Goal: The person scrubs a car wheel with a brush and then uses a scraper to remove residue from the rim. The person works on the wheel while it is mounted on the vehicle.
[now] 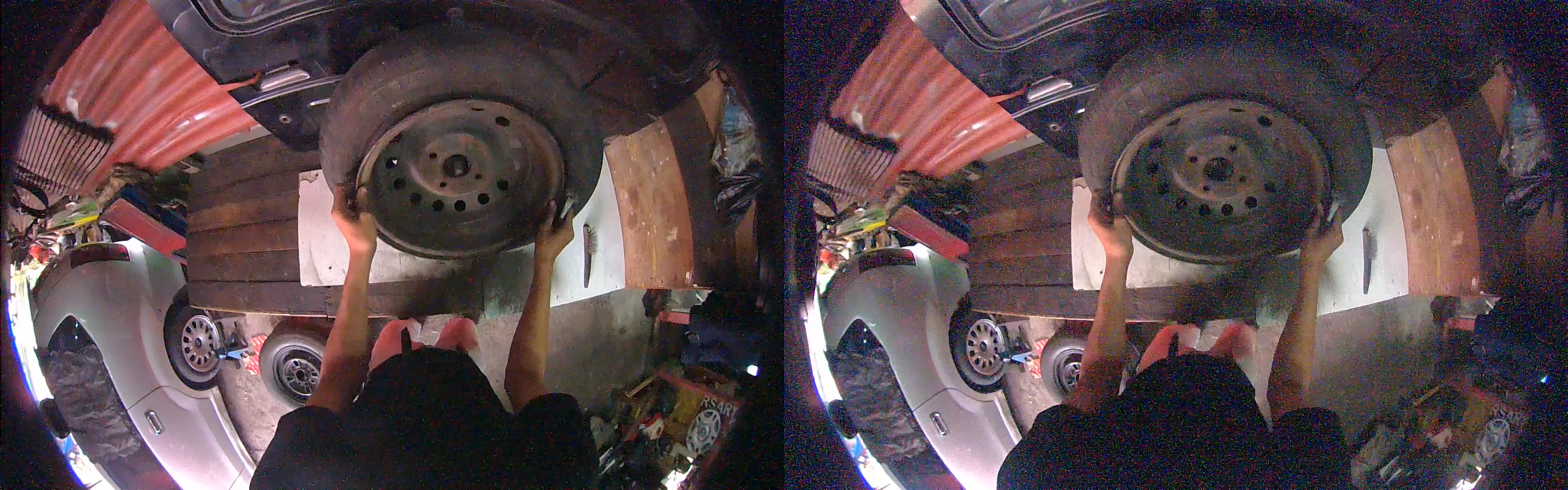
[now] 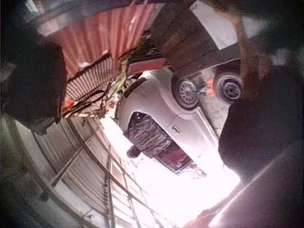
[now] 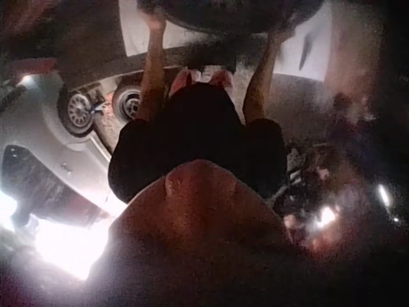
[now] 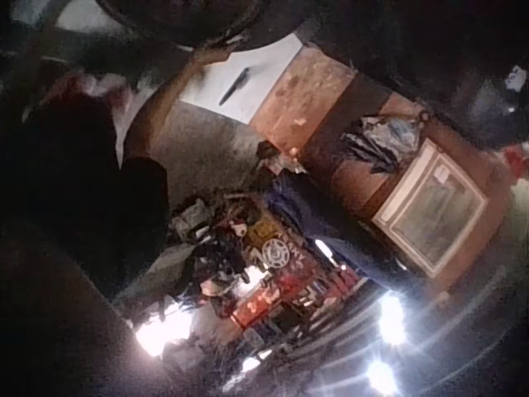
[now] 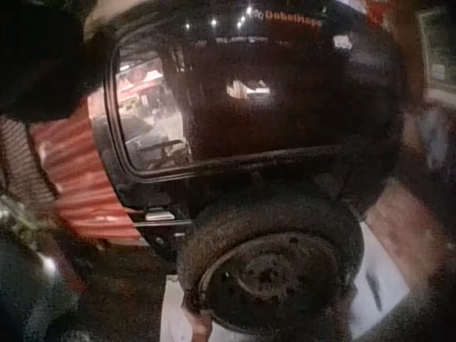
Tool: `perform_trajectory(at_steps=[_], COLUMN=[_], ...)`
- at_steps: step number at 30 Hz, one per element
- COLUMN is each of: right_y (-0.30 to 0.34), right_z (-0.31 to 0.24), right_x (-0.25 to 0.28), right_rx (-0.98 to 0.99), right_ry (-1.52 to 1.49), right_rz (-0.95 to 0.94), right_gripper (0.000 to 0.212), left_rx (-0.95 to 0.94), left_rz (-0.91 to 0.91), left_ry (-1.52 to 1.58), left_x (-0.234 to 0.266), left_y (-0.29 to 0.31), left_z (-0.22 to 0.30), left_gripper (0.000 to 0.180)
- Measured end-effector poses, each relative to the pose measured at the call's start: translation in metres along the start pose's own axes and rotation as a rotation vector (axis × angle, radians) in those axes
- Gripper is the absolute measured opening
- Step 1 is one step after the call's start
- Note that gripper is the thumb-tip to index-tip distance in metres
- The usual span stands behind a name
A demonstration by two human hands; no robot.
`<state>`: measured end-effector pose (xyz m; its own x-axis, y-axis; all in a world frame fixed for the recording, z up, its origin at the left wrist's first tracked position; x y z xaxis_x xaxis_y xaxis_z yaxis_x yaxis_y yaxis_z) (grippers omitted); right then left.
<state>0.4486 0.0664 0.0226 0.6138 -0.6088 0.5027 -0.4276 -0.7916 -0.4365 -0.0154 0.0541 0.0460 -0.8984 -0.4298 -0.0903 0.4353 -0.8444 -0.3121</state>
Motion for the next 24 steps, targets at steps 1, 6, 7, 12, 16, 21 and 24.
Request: perform_trajectory(at_steps=[1,6,7,12,16,21,24], right_y=[0.005,0.046,0.061,0.139,0.127,0.064,0.076], right_z=[0.000,-0.026,-0.031,-0.010,-0.028,-0.007,0.012], right_x=[0.002,0.014,0.006,-0.040,-0.052,-0.053,-0.078], right_rx=[0.016,-0.098,-0.102,0.161,0.258,-0.083,-0.077], right_ry=[0.029,0.074,0.075,0.084,0.177,0.391,0.363], right_rz=[-0.007,-0.165,-0.238,-0.678,-0.832,-0.822,-0.918], right_gripper=[0.033,0.041,0.043,0.066,0.061,0.033,0.020], left_rx=[-0.035,0.023,0.026,0.012,-0.035,-0.048,-0.018], left_rz=[-0.013,-0.118,-0.129,-0.287,-0.255,-0.295,-0.337], left_ry=[-0.033,-0.120,-0.158,-0.244,-0.277,-0.305,-0.347], left_x=[0.002,0.018,0.024,-0.008,-0.012,-0.006,0.007], left_y=[0.000,0.022,0.029,0.057,0.071,0.085,0.093], left_z=[0.002,-0.017,-0.022,-0.017,-0.022,-0.035,-0.050], left_gripper=[0.016,0.036,0.042,0.093,0.102,0.098,0.093])
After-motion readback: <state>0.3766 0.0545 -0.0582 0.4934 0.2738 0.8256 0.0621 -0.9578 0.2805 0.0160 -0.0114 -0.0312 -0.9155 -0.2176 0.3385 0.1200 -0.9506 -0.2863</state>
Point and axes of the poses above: each hand's wrist, its own y-axis away from the middle knuckle, its own x-axis out of the back of the hand, z = x × y, the point moved 8 cm from there along -y, towards the middle knuckle, and after that the axes turned 8 degrees about -z, right-handed, at the moved point
